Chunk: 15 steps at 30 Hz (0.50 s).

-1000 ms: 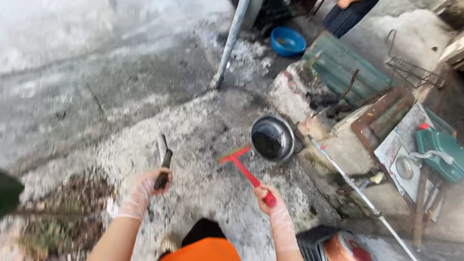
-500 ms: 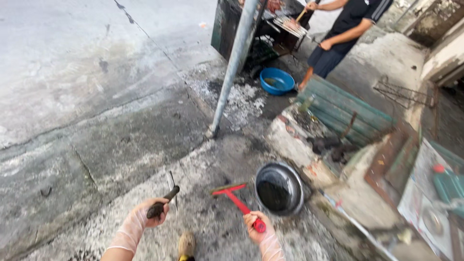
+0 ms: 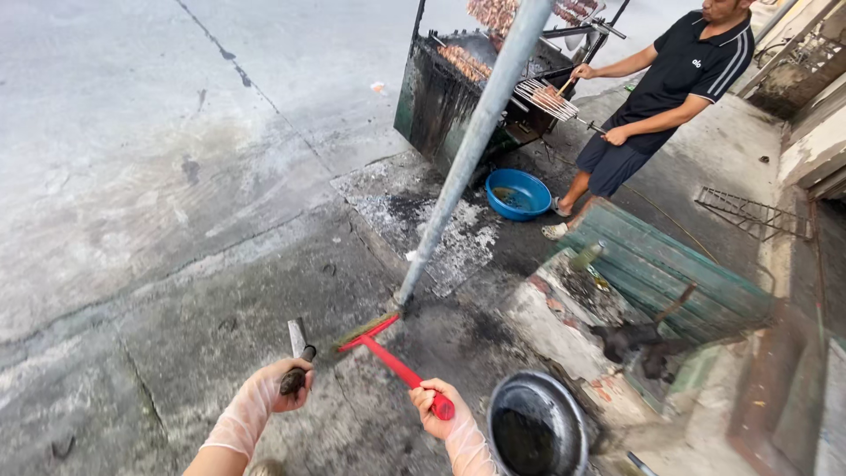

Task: The person sweeps a concrete floor using a red broom and a metal dustpan, gathering debris into a green sack. They move around an outdoor area with a charcoal grill and various tools, sweeping different sections of the ground.

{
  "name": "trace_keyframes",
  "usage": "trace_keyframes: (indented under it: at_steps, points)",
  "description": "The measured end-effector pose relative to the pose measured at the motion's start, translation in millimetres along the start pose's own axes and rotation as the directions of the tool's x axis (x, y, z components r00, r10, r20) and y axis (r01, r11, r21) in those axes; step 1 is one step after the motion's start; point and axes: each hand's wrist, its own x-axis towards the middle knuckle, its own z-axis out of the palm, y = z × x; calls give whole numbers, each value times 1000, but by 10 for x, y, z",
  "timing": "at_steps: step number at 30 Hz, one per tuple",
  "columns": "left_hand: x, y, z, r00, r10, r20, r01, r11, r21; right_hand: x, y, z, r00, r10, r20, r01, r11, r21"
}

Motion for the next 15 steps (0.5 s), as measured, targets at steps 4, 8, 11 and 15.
trace_keyframes:
  at_steps: [4, 8, 11, 15]
  points:
    - [236, 1125, 1, 1000, 15, 9, -16, 995, 95, 782, -298, 524, 997, -25, 70, 23, 999, 26]
    - [451, 2145, 46, 999, -32, 36, 22, 971, 239, 1509, -475, 944, 995, -55, 78, 56, 998, -12]
    - [615, 2683, 199, 998, -51, -33, 60, 930, 362, 1808, -540, 1154, 991, -137, 5, 137, 989, -56]
    - [767, 3585, 631, 998, -59, -15, 60, 916, 397, 2119, -910, 1765, 970, -243, -23, 239, 963, -124]
